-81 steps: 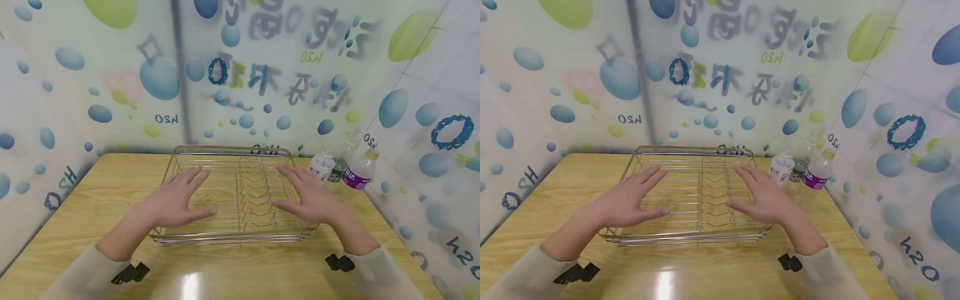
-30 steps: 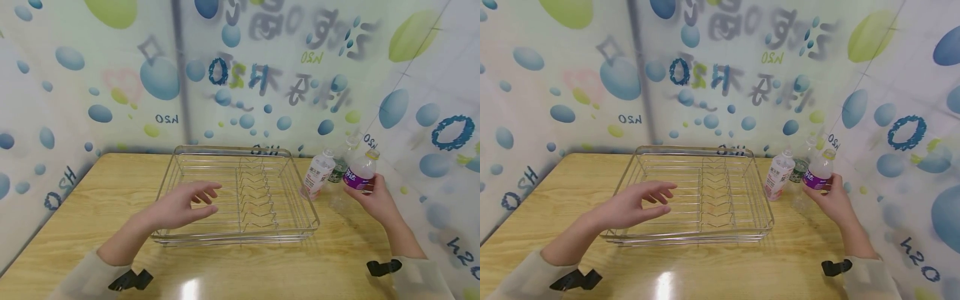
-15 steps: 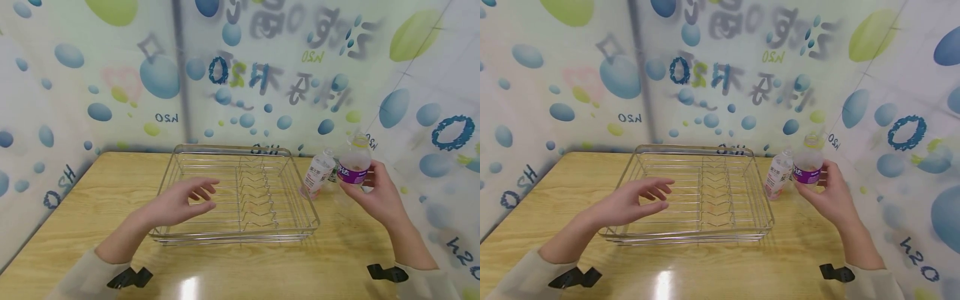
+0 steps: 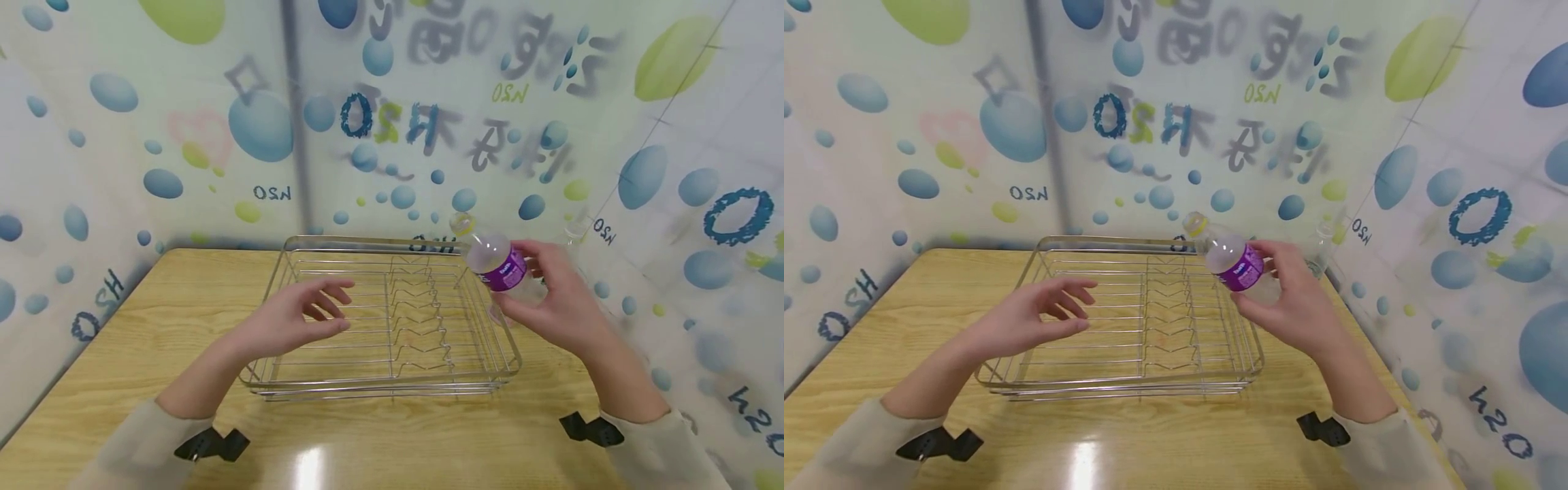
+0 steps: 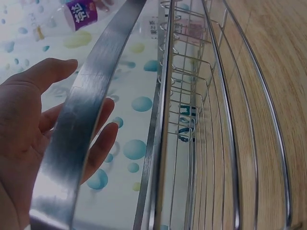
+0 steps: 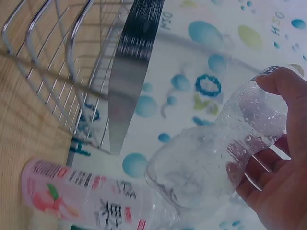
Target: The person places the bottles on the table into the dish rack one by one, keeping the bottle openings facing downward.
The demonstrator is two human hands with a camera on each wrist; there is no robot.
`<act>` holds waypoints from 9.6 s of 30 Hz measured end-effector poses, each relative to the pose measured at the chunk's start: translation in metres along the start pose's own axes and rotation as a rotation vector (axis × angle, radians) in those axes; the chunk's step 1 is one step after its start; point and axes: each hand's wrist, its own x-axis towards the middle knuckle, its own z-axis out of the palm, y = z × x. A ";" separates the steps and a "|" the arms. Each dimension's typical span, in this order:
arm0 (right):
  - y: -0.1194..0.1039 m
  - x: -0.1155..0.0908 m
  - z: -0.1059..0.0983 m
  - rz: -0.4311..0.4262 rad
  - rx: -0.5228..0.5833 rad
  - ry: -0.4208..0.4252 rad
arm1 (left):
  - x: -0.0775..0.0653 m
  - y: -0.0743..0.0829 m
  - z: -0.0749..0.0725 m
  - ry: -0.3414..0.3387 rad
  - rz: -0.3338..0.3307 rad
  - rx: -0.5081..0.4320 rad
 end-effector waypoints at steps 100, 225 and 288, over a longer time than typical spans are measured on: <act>-0.040 0.059 0.063 0.216 0.771 -0.211 | 0.014 0.014 0.023 0.203 -0.033 0.050; -0.079 0.164 0.271 0.425 0.547 -0.365 | -0.114 -0.064 -0.047 0.010 -0.187 -0.080; -0.071 0.168 0.254 0.476 0.544 -0.376 | -0.109 -0.060 -0.046 0.009 -0.197 -0.080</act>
